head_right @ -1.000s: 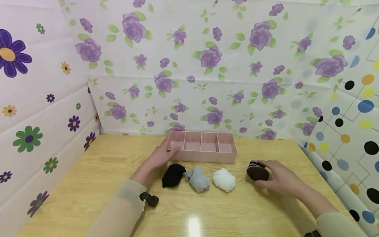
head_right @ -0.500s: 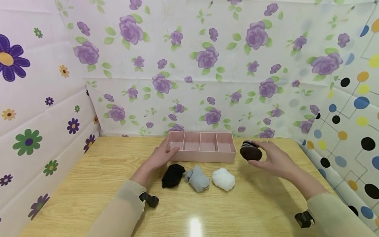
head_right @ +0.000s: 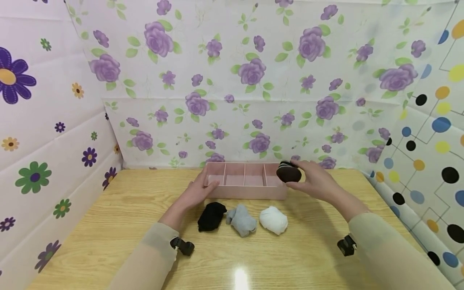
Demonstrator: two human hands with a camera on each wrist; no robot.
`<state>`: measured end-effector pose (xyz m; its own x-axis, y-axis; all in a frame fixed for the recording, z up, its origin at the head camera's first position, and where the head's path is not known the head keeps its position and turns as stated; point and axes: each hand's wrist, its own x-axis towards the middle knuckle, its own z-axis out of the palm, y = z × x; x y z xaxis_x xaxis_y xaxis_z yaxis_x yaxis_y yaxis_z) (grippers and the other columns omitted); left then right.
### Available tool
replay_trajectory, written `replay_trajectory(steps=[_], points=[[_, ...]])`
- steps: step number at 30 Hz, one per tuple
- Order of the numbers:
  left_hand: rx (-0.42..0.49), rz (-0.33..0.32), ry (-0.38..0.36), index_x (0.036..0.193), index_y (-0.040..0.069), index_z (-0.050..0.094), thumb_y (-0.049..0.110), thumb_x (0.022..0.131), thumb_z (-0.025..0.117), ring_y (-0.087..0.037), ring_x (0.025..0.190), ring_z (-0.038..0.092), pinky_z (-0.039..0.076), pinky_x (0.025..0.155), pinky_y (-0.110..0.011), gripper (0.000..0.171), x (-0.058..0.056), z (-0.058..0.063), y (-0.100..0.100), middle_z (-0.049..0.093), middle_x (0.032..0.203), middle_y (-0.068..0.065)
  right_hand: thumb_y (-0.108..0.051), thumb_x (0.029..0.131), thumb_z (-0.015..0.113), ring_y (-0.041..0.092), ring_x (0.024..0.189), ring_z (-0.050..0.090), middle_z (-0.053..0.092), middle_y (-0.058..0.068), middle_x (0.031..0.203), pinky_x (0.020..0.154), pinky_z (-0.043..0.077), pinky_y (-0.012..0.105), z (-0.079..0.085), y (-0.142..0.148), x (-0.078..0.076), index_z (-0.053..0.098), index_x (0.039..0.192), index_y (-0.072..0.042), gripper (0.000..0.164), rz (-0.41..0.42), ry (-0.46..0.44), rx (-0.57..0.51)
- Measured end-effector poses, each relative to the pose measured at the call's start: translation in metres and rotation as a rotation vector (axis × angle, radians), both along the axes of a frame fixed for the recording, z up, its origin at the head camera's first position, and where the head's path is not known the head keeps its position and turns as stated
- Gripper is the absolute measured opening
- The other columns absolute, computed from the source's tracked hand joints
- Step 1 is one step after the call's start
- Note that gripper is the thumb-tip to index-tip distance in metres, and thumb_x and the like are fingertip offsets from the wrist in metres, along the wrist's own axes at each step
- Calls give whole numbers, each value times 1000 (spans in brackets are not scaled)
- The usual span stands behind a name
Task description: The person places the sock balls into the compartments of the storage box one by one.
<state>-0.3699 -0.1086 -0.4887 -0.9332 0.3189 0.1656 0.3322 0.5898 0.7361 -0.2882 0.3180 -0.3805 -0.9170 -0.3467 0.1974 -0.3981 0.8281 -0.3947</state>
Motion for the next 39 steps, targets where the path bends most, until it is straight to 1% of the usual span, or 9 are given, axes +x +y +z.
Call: replay_trajectory(steps=[6,9,13,16,20,22,26,29,39], points=[[-1,3,22,177,4,4,63,110,57,-46,165,22,1,125,-80,104,-4,-8,-1,20,181,-24,-30,102,85,54,149,45,47,30,165,113,44,71,2,-10,-12,42,167,2,85,12,-43,-15],[2,-5,6,177,4,5,59,111,59,-46,165,21,1,124,-81,102,2,1,0,20,181,-24,-27,101,85,54,146,49,49,31,163,111,47,70,2,-13,-19,45,165,4,82,26,-52,-23],[-8,-9,-16,178,10,2,61,111,57,-39,167,20,-2,126,-77,101,-1,2,1,17,183,-17,-26,101,86,53,140,55,55,32,157,107,50,69,6,-16,-27,48,161,7,78,40,-50,-7],[-11,-3,2,179,12,1,66,110,56,-40,167,19,-2,127,-77,103,-13,-10,0,17,183,-16,-26,101,86,53,140,56,56,32,155,107,50,68,7,-19,-33,49,160,7,77,43,-64,15],[-2,-9,25,178,9,2,68,109,55,-44,166,21,0,125,-80,105,-15,-15,1,19,181,-21,-30,101,85,55,145,50,52,33,159,110,46,71,7,-22,-38,47,162,6,80,37,-92,47],[3,-18,38,178,7,1,69,109,53,-44,166,21,1,123,-82,106,-13,-15,2,20,181,-23,-33,101,85,56,151,42,45,34,165,115,42,73,7,-24,-39,43,166,4,85,35,-102,57],[8,-22,25,177,4,2,68,110,54,-45,166,21,1,122,-84,106,0,0,4,20,180,-25,-38,102,84,57,160,24,28,33,174,121,31,75,7,-26,-37,34,172,-1,94,37,-114,55],[10,-11,4,177,4,4,64,110,57,-46,165,21,2,123,-83,104,10,13,4,19,180,-25,-39,101,84,57,160,22,26,32,175,121,28,77,6,-27,-34,33,173,-3,96,49,-106,37],[-7,-1,-8,179,12,0,70,108,55,-41,167,20,-3,126,-78,106,-7,-10,-4,18,182,-19,-36,102,84,56,160,26,36,29,173,123,27,75,-3,-20,-22,37,171,0,91,72,-50,38]])
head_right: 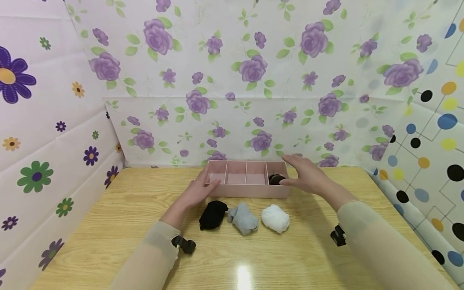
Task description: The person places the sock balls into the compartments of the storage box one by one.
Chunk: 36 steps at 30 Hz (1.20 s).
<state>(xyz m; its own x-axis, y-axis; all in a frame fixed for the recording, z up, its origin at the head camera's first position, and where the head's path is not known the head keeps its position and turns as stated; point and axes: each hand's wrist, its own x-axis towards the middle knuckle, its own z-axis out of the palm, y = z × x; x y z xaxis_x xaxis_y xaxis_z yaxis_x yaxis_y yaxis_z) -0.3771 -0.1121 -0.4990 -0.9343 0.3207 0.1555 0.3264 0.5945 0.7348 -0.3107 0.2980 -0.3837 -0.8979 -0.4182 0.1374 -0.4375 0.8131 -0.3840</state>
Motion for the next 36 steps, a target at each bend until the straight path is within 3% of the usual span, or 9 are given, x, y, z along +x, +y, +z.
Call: replay_trajectory(steps=[8,14,20,23,27,32,36], points=[[9,-10,-1,178,9,2,60,111,57,-42,167,19,-1,125,-80,100,3,5,0,18,182,-20,-37,101,84,55,158,31,36,26,174,122,27,76,-1,8,20,34,173,-6,93,13,15,2],[-3,-1,-7,178,8,3,54,112,59,-41,167,19,-2,127,-77,98,0,1,1,18,182,-20,-40,100,85,53,158,33,36,25,174,121,33,73,-5,13,35,34,173,-6,96,28,-1,-9],[-8,2,-5,178,9,1,55,112,57,-41,167,18,-2,127,-75,98,-2,0,1,19,181,-20,-56,98,81,55,159,30,34,26,175,120,32,75,-10,18,47,35,173,-8,101,35,-21,-19],[-2,-4,-4,179,12,-1,64,111,55,-42,167,16,-3,126,-78,102,-2,0,1,17,182,-20,-60,97,79,56,160,27,31,28,176,118,34,76,-11,19,53,36,174,-10,101,42,-35,-24],[-8,-14,-5,178,9,0,65,111,53,-45,167,17,-2,124,-81,102,9,13,2,17,181,-24,-56,96,81,55,159,29,33,27,175,116,37,76,-11,18,59,38,173,-13,99,67,-40,-34],[-50,6,-34,177,2,3,46,116,55,-43,167,18,3,126,-78,91,31,40,7,17,181,-24,-51,96,84,53,158,34,38,23,174,117,38,73,-13,14,67,38,173,-10,99,111,-65,-53],[-28,7,-37,178,8,2,51,114,56,-39,167,17,0,127,-76,94,19,24,5,18,182,-19,-54,94,83,52,157,37,39,24,173,117,39,72,-18,11,72,38,173,-12,100,141,-80,-64]])
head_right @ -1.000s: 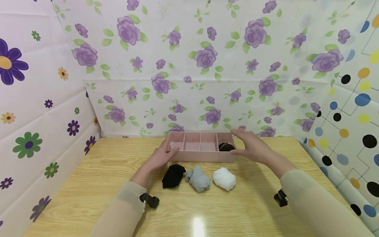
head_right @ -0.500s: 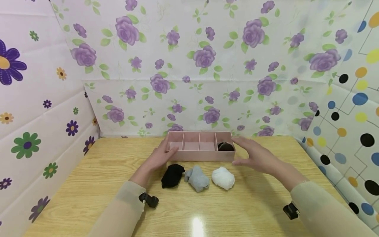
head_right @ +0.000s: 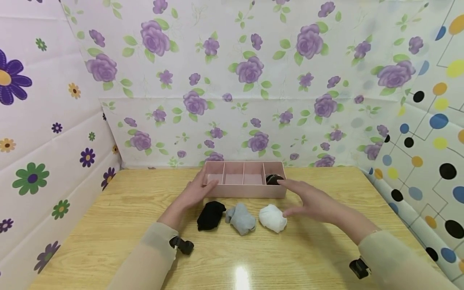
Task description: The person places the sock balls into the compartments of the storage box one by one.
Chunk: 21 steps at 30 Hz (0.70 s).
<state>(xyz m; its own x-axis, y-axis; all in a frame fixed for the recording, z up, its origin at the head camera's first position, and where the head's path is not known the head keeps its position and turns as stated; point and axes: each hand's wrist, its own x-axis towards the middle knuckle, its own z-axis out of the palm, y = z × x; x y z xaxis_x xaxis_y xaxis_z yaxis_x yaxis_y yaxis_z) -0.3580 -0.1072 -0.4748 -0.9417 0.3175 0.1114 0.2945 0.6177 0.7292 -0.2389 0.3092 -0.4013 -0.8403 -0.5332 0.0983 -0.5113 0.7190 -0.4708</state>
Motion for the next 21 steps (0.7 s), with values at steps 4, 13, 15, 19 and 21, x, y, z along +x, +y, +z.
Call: replay_trajectory(steps=[4,13,15,19,21], points=[[21,-10,16,178,7,3,58,112,57,-43,166,18,0,125,-79,99,-4,-6,-2,20,181,-22,-52,93,84,51,157,37,38,22,174,118,40,71,-5,-3,3,37,173,-12,101,22,-28,-14],[43,-27,22,178,6,3,62,111,56,-48,165,18,-1,123,-82,102,-5,-5,-2,19,180,-26,-36,92,91,53,156,38,42,20,173,117,36,74,-18,-8,8,39,172,-7,99,93,-39,-60],[38,-28,27,178,7,3,64,110,56,-49,165,19,0,123,-82,103,-7,-8,-2,19,180,-26,-38,91,91,54,156,36,41,21,173,118,35,75,-21,-8,8,39,172,-7,101,101,-56,-60],[41,-26,24,178,9,2,64,110,57,-46,166,19,-1,124,-81,103,-10,-11,-3,19,181,-23,-42,88,92,56,156,35,38,24,173,119,31,76,-27,-9,9,36,172,-6,107,125,-102,-65],[37,-24,29,179,10,1,63,111,55,-45,166,18,0,125,-79,102,-12,-14,-3,19,181,-21,-42,87,92,56,156,35,37,25,174,119,31,76,-28,-10,10,34,172,-3,110,140,-118,-65]])
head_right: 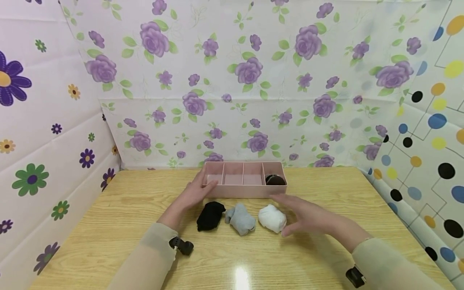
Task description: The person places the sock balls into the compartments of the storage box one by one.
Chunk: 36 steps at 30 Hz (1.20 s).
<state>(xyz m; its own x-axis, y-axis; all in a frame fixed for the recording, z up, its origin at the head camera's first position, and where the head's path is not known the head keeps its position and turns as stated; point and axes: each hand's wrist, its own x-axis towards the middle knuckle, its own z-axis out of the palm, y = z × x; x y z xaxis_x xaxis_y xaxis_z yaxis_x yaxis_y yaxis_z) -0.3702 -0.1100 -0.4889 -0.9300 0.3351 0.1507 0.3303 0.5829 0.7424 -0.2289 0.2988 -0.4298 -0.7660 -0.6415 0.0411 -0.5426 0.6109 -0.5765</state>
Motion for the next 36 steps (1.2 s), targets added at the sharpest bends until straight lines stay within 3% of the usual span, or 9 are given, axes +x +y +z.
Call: replay_trajectory(steps=[6,9,16,20,24,28,36], points=[[-6,4,1,178,8,2,62,112,55,-45,166,20,1,124,-82,101,4,6,1,20,181,-23,-44,87,92,55,156,36,37,25,173,119,31,75,-6,-5,-1,35,171,1,111,28,14,28],[-11,2,22,178,6,2,67,110,53,-47,165,21,3,121,-85,104,2,1,1,22,179,-26,-47,88,92,56,156,35,39,26,172,119,30,76,-9,-6,-2,37,171,-1,109,19,13,40],[-9,0,-17,177,4,3,58,112,56,-47,165,19,1,123,-82,100,18,21,3,19,180,-26,-47,90,92,56,155,36,39,31,170,119,33,75,-14,-10,-3,39,171,-5,105,-20,-2,50],[-13,-8,-6,177,4,2,64,111,54,-48,165,20,2,122,-84,103,15,17,1,19,180,-27,-45,90,92,51,154,41,44,24,169,118,39,71,-17,-14,-4,42,170,-7,102,-22,23,41],[-6,-4,-25,177,4,3,64,111,55,-47,166,18,0,123,-82,103,19,23,2,17,180,-26,-45,91,92,46,150,48,51,18,165,113,46,68,-18,-17,-4,48,168,-11,95,-15,65,35],[-13,4,-21,177,4,2,66,110,54,-46,166,16,0,123,-82,105,14,17,2,17,181,-25,-46,92,91,45,142,56,57,17,158,106,52,63,-18,-18,-3,53,163,-12,87,-19,101,35],[4,-2,16,178,6,3,63,111,55,-47,166,16,1,121,-85,103,4,4,0,19,181,-25,-46,93,90,35,134,61,62,9,151,101,54,55,-18,-20,-3,58,160,-16,79,-86,60,59]])
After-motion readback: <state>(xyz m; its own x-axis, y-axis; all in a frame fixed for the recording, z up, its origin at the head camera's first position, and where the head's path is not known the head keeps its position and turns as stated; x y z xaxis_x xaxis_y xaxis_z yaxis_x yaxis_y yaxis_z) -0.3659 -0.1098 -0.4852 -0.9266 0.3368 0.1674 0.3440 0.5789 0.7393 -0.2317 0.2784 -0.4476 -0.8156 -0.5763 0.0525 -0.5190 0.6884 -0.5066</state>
